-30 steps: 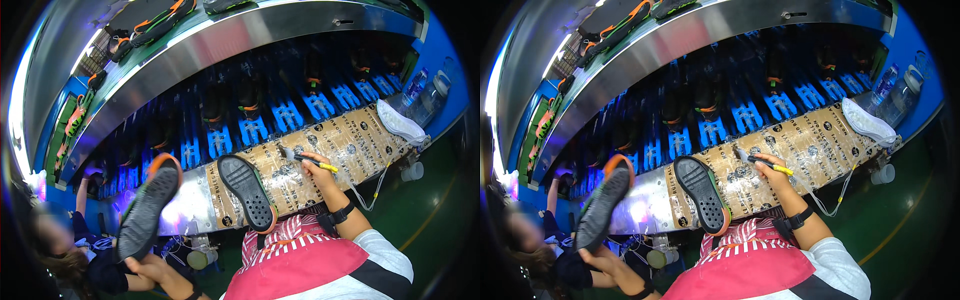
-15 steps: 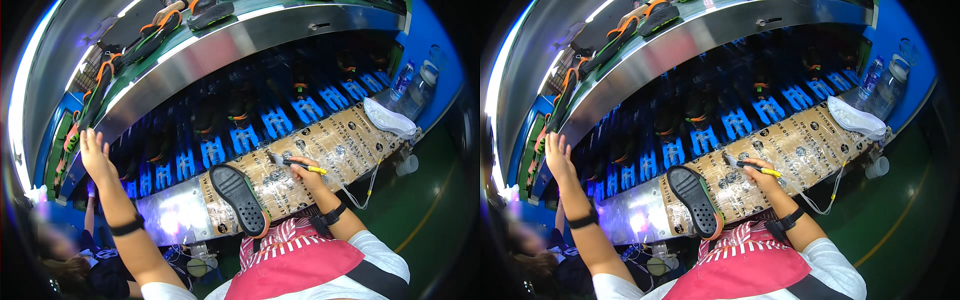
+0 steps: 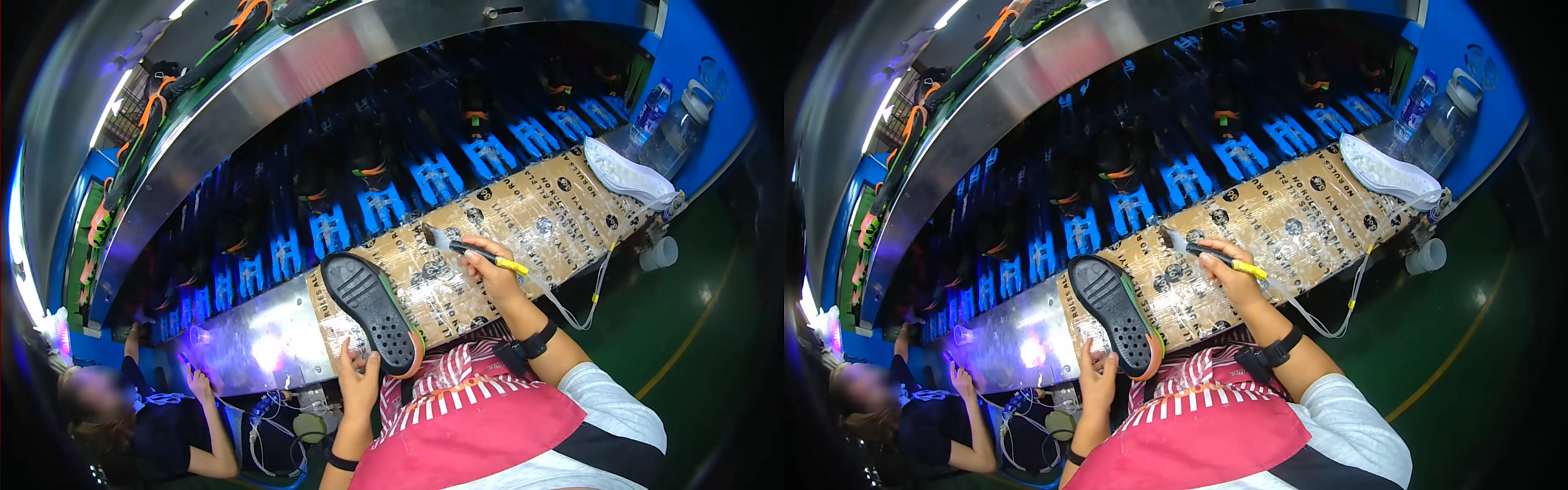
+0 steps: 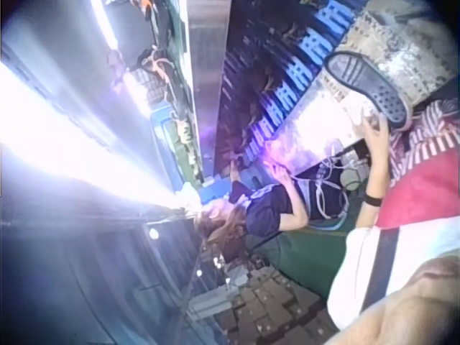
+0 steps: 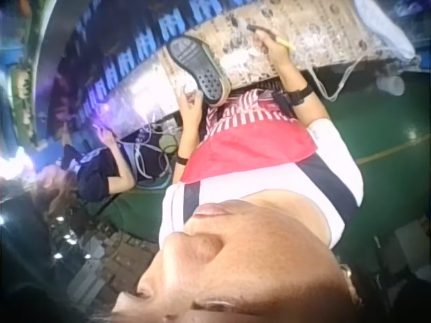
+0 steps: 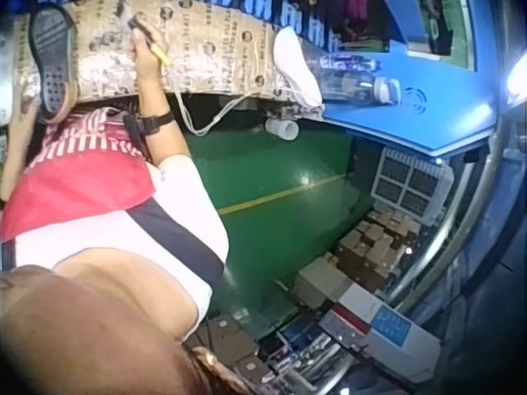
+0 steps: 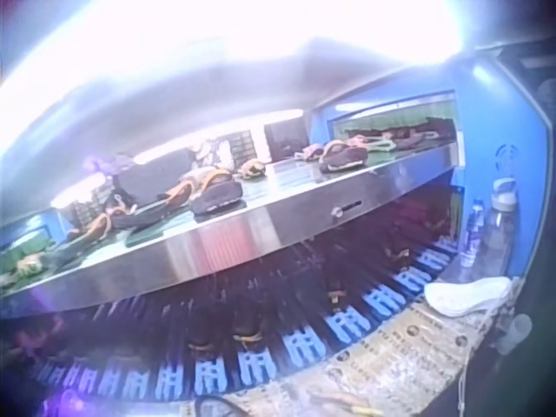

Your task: Apply adhesive or primer to the perimeter of shoe soles using a brush and a pressurized applicator tool.

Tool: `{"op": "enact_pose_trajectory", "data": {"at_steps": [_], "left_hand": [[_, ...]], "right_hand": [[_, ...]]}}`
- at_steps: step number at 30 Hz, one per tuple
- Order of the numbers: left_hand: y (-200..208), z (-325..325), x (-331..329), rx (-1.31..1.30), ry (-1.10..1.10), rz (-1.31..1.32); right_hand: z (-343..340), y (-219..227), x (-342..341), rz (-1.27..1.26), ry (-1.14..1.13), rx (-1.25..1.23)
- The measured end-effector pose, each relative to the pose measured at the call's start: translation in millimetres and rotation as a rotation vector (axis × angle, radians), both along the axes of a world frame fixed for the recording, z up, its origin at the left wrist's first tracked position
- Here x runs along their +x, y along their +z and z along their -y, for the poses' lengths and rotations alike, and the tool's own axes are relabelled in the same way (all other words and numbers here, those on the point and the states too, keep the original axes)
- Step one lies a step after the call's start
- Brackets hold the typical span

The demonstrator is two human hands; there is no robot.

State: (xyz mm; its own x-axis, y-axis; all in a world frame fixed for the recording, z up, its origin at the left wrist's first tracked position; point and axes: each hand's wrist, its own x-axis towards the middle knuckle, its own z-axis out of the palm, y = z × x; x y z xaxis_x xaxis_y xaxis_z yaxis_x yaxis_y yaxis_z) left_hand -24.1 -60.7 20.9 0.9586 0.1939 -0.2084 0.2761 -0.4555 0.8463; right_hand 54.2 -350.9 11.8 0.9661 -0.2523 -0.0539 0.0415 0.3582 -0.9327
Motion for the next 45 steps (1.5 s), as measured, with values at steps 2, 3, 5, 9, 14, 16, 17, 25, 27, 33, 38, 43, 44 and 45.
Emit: {"op": "enact_pose_trajectory", "data": {"at_steps": [2,3,5,9,14,16,17,25,27,33,38,43,44,45], "left_hand": [[-1.9,6.3,4.9,-0.057,0.032,0.011],[-1.9,8.0,7.7,-0.116,0.065,0.020],[-10.2,5.8,15.1,0.066,0.015,0.090],[-13.9,8.3,13.0,0.032,-0.018,0.032],[-0.6,5.0,21.7,-0.312,-0.001,-0.171],[10.6,2.2,24.1,-0.756,0.014,-0.428],[12.7,1.0,22.3,-0.882,0.051,-0.485],[26.8,20.0,0.2,-1.641,0.273,-0.418],[-3.9,11.2,0.0,-1.634,0.272,-0.421],[3.3,25.8,-4.9,-1.747,0.086,-0.414],[-3.5,16.2,-9.6,-1.875,0.091,-0.376],[-12.0,11.5,-10.1,-1.746,0.034,-0.298],[-9.8,12.9,-9.0,-1.745,0.036,-0.299],[-4.6,14.5,-7.7,-1.764,-0.015,-0.291]], "right_hand": [[-4.6,3.9,-5.1,0.001,0.012,0.017],[-6.9,5.5,-8.2,0.002,0.026,0.032],[-9.8,8.7,-13.4,0.012,0.033,0.057],[-5.5,22.0,-25.1,0.008,0.019,0.042],[-3.0,20.5,-35.7,-0.001,0.019,0.049],[-6.4,23.1,-39.7,0.013,0.030,0.051],[-7.0,25.1,-41.1,0.026,0.040,0.052],[-11.2,33.9,-46.8,0.023,0.132,0.043],[-14.7,36.3,-48.0,-0.006,0.163,0.057],[-14.7,38.6,-49.7,0.014,0.188,0.058],[-16.0,43.6,-53.3,-0.018,0.178,0.109],[-20.4,43.6,-54.5,0.006,0.217,0.051],[-21.7,44.3,-54.1,0.005,0.217,0.053],[-23.4,45.3,-53.8,0.013,0.229,0.056]]}}
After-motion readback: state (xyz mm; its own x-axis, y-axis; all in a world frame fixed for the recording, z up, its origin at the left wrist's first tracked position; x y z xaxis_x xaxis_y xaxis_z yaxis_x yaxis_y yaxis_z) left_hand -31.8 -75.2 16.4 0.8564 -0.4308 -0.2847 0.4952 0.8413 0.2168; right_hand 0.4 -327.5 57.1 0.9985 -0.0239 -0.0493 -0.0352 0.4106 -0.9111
